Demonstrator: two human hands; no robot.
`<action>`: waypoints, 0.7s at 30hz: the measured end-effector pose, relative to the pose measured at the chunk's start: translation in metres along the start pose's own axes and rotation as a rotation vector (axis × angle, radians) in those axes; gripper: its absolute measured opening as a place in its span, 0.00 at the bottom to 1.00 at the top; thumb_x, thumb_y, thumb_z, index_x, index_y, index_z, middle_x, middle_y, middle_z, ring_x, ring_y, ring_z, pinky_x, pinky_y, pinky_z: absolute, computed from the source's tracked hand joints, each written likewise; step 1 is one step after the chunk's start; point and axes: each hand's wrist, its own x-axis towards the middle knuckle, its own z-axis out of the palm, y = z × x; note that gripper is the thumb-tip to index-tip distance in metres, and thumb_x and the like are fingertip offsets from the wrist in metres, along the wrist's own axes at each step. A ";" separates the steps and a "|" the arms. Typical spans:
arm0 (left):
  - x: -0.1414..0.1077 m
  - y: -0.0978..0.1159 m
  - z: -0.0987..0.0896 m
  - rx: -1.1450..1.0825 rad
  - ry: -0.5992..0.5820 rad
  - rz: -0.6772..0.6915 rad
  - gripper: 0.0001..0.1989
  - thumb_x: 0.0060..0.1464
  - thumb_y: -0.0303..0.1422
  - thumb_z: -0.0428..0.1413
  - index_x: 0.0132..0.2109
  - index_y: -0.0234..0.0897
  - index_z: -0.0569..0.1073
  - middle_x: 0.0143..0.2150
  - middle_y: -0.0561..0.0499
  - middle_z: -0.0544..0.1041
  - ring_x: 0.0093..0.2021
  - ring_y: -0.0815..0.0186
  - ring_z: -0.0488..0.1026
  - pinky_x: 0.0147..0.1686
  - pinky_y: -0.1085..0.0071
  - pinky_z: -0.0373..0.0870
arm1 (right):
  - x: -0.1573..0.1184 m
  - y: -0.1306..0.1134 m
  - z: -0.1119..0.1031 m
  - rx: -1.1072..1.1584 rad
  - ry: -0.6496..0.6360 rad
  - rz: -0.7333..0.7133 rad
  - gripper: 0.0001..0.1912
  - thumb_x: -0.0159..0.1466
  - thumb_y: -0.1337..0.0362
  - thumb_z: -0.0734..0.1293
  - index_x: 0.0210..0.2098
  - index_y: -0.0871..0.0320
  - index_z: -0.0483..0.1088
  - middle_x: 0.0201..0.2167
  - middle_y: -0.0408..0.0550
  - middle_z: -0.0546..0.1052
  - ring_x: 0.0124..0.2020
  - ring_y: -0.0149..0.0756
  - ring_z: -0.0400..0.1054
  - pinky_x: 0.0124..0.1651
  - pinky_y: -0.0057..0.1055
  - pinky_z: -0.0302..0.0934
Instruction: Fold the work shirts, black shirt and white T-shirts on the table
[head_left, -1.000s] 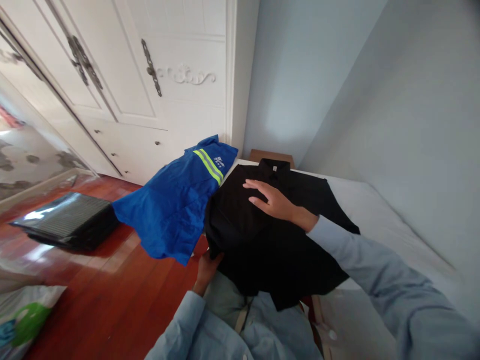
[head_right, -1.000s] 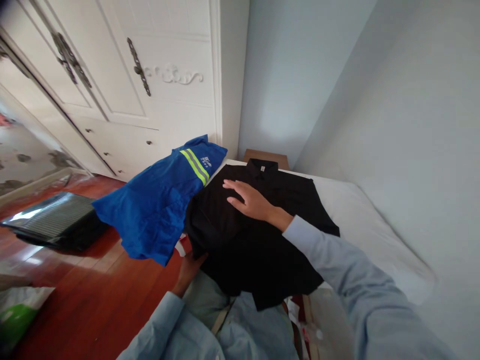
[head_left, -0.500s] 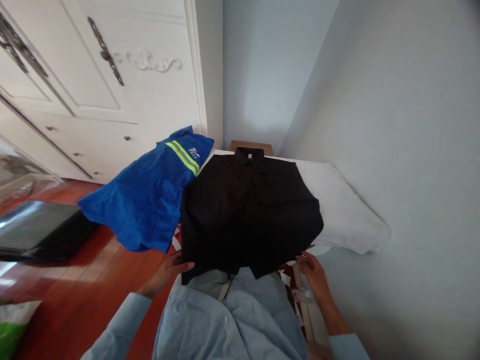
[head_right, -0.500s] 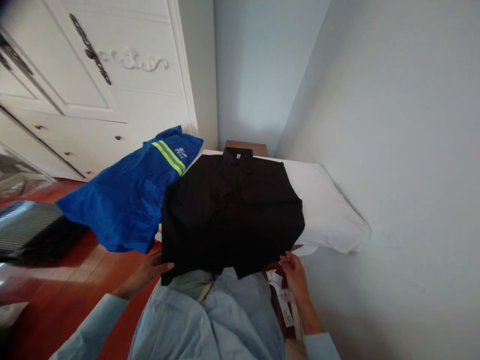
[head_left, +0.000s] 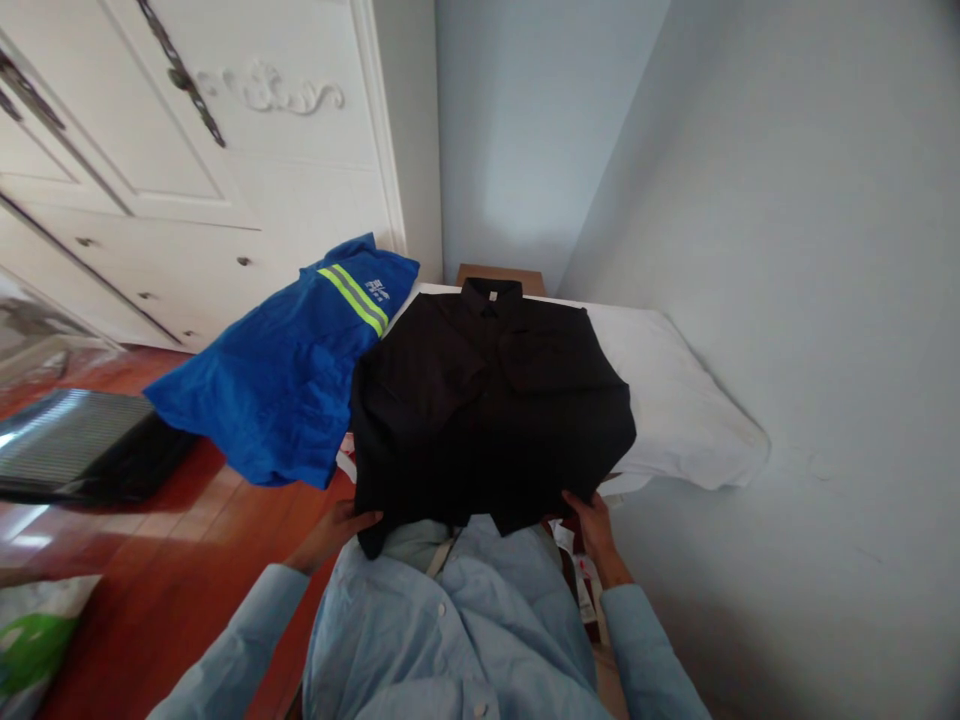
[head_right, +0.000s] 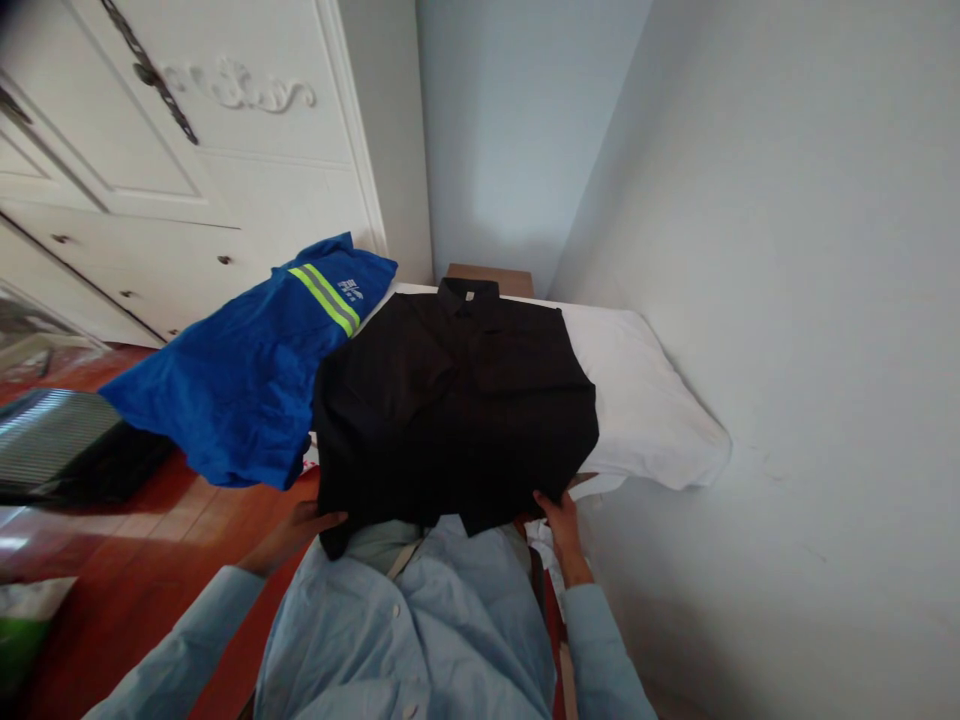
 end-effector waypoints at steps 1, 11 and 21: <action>-0.002 0.001 -0.002 0.015 -0.013 -0.010 0.26 0.36 0.54 0.67 0.33 0.36 0.82 0.37 0.45 0.84 0.45 0.45 0.79 0.50 0.56 0.75 | -0.004 -0.001 -0.004 -0.038 -0.008 0.033 0.29 0.47 0.47 0.76 0.43 0.59 0.76 0.41 0.54 0.83 0.47 0.55 0.76 0.49 0.46 0.71; -0.053 0.076 -0.006 -0.109 -0.186 0.094 0.15 0.45 0.48 0.67 0.27 0.40 0.82 0.28 0.51 0.81 0.31 0.60 0.78 0.34 0.70 0.73 | -0.062 -0.060 -0.056 -0.182 -0.168 0.037 0.28 0.48 0.47 0.77 0.41 0.59 0.78 0.40 0.53 0.84 0.44 0.53 0.78 0.50 0.45 0.72; -0.083 0.125 -0.005 -0.512 0.392 0.280 0.27 0.37 0.44 0.73 0.42 0.41 0.73 0.22 0.57 0.77 0.18 0.68 0.72 0.17 0.78 0.65 | -0.097 -0.160 -0.081 0.025 -0.033 0.043 0.55 0.49 0.47 0.79 0.69 0.56 0.58 0.34 0.50 0.84 0.34 0.47 0.79 0.39 0.39 0.75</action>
